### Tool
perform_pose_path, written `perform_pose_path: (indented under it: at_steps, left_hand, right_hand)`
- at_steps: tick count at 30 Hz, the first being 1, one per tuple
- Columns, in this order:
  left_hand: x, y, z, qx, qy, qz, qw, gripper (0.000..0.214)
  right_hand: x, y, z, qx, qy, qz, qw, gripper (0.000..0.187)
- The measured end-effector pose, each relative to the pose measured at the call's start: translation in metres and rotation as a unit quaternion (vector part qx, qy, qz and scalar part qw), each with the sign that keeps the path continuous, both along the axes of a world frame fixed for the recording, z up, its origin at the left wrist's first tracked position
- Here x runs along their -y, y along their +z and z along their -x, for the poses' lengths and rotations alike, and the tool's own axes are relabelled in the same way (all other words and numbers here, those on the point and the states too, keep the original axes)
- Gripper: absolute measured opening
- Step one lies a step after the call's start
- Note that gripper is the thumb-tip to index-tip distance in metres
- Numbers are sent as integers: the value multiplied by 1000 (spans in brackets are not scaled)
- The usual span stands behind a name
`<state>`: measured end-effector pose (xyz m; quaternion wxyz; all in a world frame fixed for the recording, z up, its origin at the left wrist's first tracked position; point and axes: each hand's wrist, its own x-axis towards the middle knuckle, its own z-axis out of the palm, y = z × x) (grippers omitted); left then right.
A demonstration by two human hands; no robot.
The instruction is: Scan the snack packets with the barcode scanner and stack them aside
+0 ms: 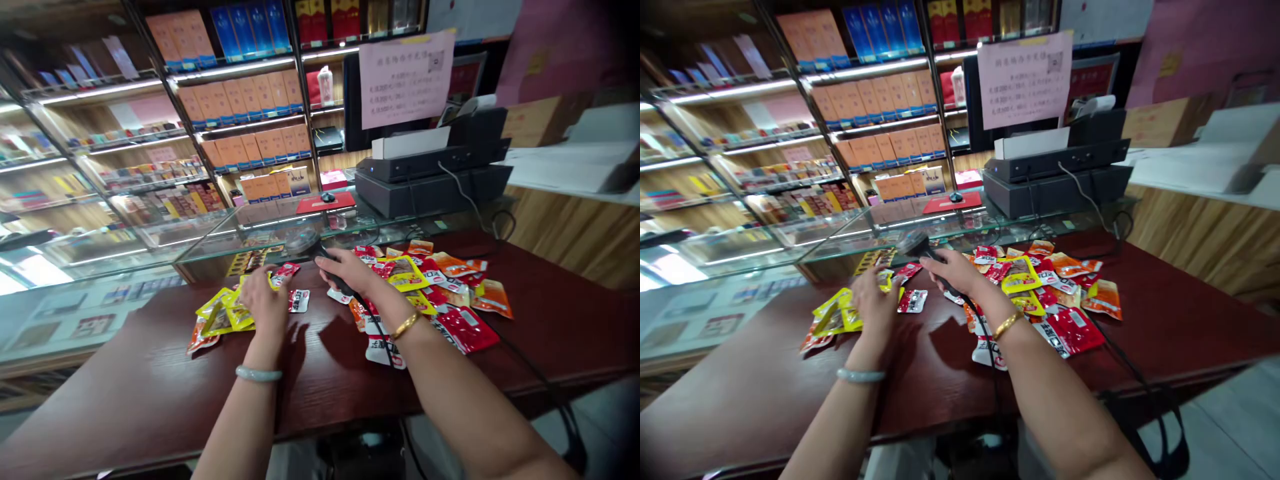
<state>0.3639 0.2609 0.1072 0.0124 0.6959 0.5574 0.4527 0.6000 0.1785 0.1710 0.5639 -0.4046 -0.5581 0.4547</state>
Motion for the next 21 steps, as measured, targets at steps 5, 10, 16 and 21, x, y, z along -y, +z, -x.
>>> perform_pose_path:
  at_steps: [5,10,16,21]
  left_hand:
    - [27,-12,-51,-197,-178,87,960,31]
    - [42,5,-85,-322,-145,181,918,40]
    - [39,24,-114,-312,-140,227,912,36]
    - [18,15,-80,-88,-189,271,940,24]
  right_hand:
    - [-7,-2,-10,-10,10,2,1000,70]
    - [-8,-4,-13,-23,-6,12,1000,69]
    - [-7,2,-15,-67,-12,18,998,73]
    - [10,8,-18,-86,16,44,995,72]
